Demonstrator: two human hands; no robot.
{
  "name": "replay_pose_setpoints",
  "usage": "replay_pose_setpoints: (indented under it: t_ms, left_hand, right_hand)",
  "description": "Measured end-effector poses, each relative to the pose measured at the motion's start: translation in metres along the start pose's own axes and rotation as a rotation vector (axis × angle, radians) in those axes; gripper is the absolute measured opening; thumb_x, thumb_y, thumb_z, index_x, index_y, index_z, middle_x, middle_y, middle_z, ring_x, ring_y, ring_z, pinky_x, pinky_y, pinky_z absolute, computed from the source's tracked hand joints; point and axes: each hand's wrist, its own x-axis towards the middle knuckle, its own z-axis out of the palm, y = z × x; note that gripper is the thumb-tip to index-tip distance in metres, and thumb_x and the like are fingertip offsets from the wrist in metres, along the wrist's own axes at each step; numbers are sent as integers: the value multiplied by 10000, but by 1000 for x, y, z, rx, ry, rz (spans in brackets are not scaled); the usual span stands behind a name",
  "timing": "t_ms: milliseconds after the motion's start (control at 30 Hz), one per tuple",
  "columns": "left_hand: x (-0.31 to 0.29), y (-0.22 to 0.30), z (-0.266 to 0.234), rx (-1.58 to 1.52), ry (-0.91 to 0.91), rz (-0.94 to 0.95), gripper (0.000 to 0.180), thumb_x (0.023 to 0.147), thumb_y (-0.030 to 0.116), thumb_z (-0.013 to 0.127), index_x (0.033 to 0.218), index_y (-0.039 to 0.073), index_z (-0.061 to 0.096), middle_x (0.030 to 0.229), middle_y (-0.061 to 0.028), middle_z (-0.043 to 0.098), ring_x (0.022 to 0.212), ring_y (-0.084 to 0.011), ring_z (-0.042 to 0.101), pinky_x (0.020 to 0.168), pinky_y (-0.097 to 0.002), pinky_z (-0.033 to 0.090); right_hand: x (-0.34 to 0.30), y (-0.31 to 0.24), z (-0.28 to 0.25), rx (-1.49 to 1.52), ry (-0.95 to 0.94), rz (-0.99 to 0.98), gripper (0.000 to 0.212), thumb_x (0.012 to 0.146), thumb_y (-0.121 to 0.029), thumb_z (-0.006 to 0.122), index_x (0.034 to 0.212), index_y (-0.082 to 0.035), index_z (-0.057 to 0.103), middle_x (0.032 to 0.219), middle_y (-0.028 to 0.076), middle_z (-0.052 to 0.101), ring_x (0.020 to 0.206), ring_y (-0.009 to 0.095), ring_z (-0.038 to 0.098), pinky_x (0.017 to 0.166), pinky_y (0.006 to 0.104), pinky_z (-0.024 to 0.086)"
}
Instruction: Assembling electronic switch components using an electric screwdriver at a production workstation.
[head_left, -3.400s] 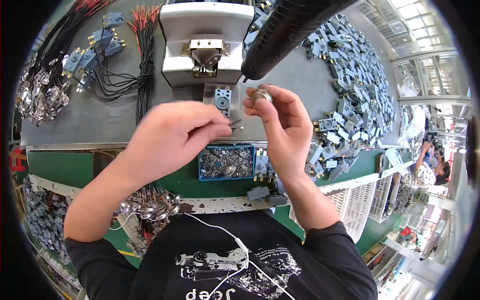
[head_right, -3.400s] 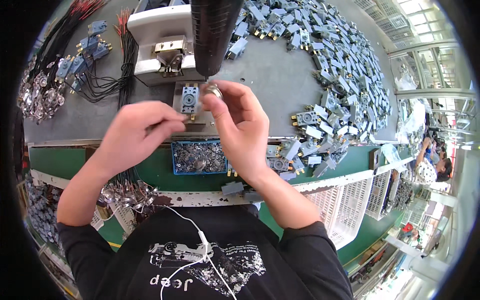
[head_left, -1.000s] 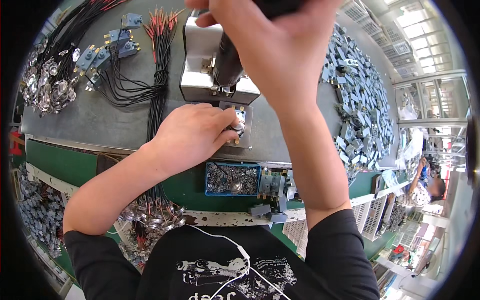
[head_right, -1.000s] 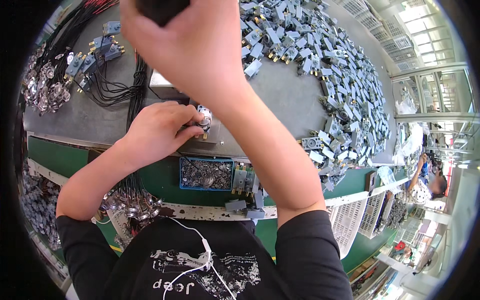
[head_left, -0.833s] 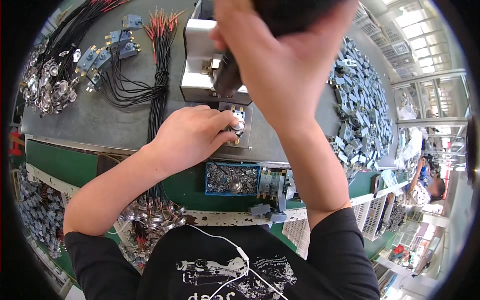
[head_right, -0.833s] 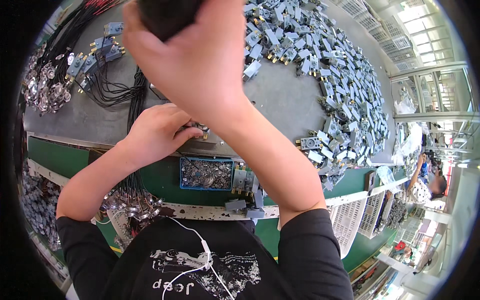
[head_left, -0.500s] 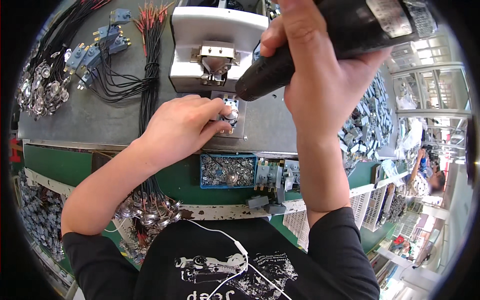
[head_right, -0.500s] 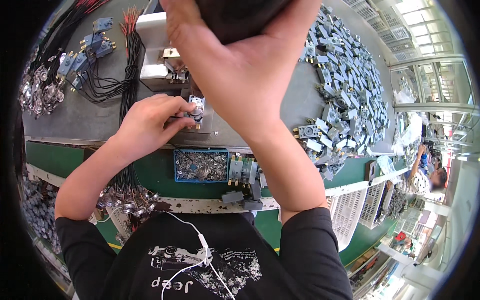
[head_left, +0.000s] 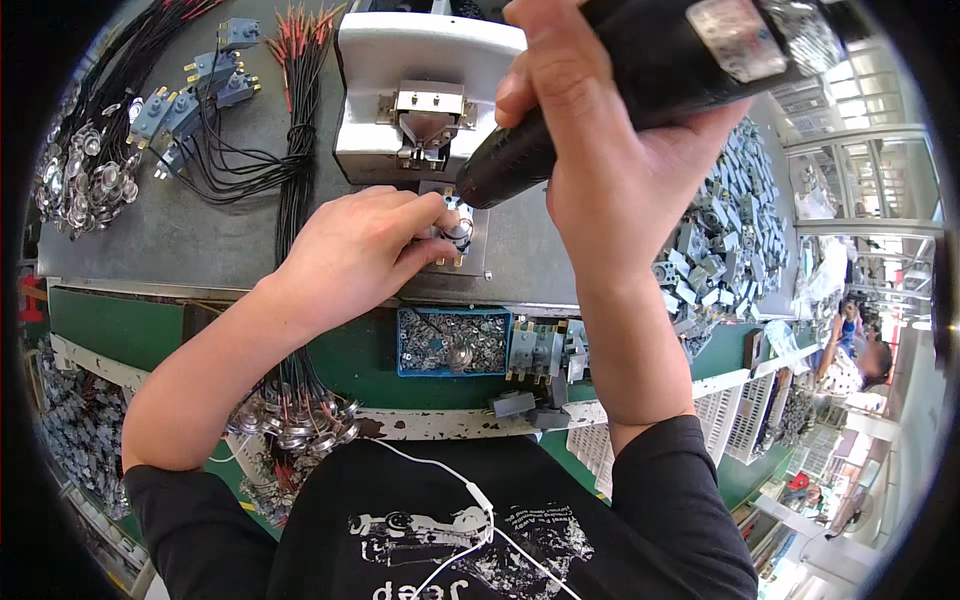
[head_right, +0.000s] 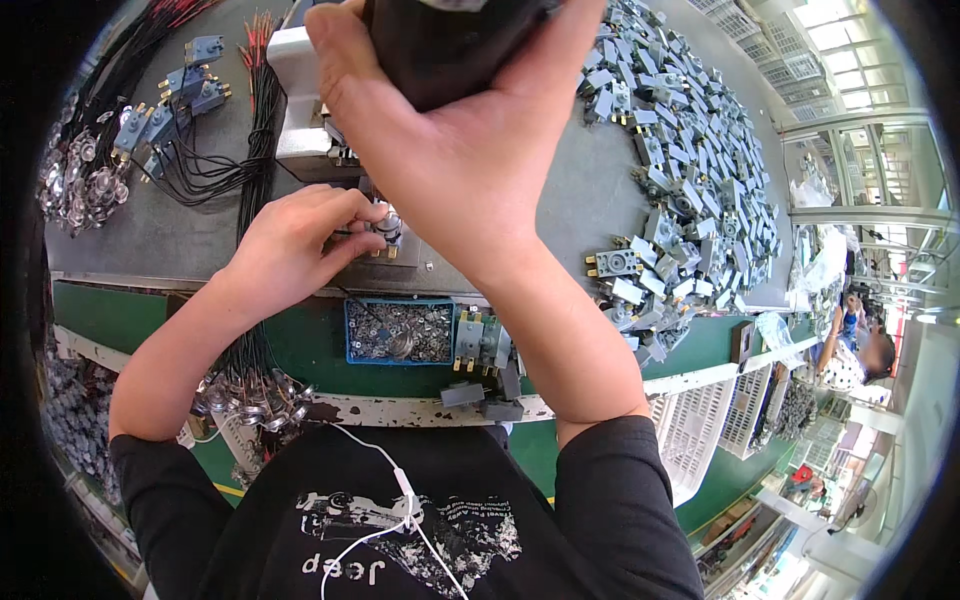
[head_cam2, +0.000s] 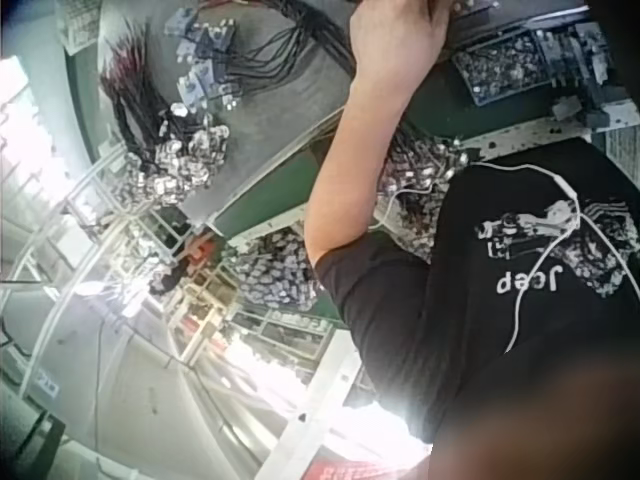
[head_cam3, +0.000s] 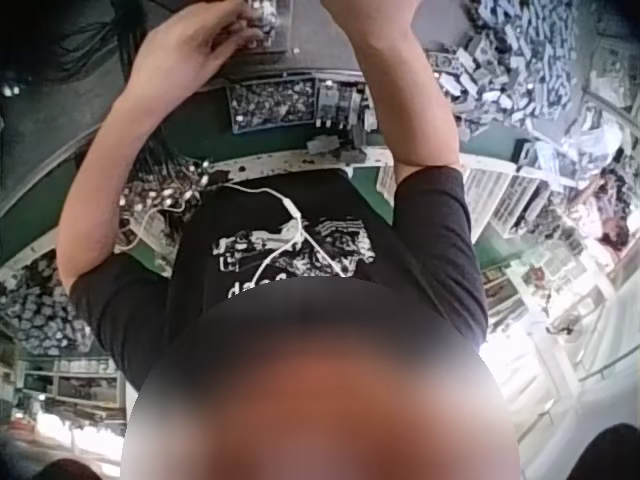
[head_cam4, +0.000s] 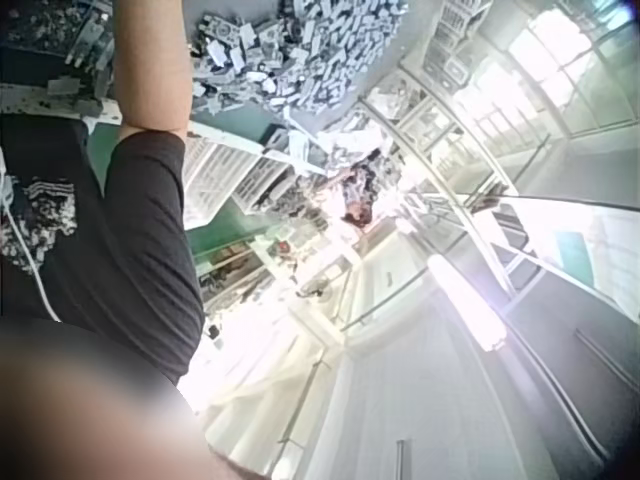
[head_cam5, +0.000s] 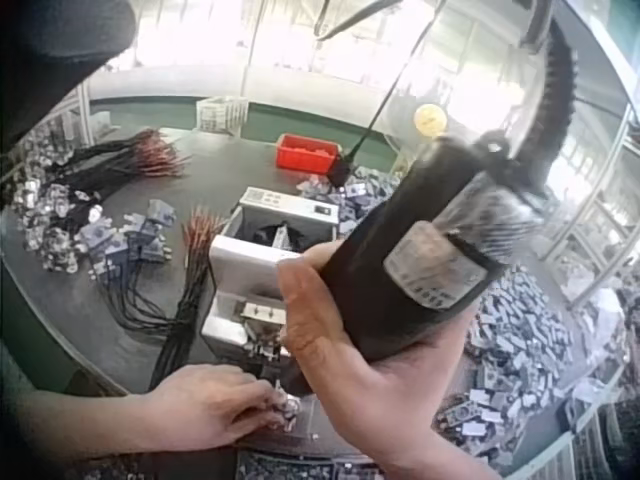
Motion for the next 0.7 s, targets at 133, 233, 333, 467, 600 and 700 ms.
replay_pose_setpoints:
  t_ms: [133,233,333,467,600,700]
  left_hand:
    - [-2,-1,0,0,11,10,225,917,260,737,1047,101,647,966,-70,680,898,-289,681,743,-433,555]
    - [-1,0,-1,12,38,27,226,906,243,744,1045,92,649,1078,-87,662,950,-298,674,775,-436,560]
    - [0,-1,1,32,82,68,220,903,225,745,1037,84,643,1143,-90,648,997,-309,669,807,-435,564]
    - [0,0,0,23,57,62,219,903,204,740,1037,71,629,1189,-84,646,1039,-329,666,835,-439,568]
    - [0,0,2,-12,-3,8,243,900,199,741,1060,63,618,1214,-90,642,1051,-334,665,847,-443,569]
    - [-2,-2,5,-7,33,24,264,897,194,744,1081,61,609,1214,-94,642,1060,-333,666,848,-446,569]
  right_hand:
    - [6,9,-2,-7,-92,12,136,885,103,746,974,53,656,828,66,697,677,92,658,575,230,524]
    - [6,9,1,-1,-91,23,150,873,101,759,976,53,662,800,61,693,659,97,660,567,230,523]
    - [11,10,-5,7,-190,9,157,867,104,764,974,57,659,814,68,697,683,104,672,581,235,539]
    - [1,0,1,3,-151,144,160,865,107,764,972,62,655,832,81,700,707,114,683,601,239,554]
    - [6,17,-1,27,-203,-68,180,858,115,763,984,67,644,851,95,703,723,131,694,614,246,567]
    - [6,19,-3,24,-217,-57,204,853,124,760,1005,71,633,861,102,705,734,139,702,620,253,577]
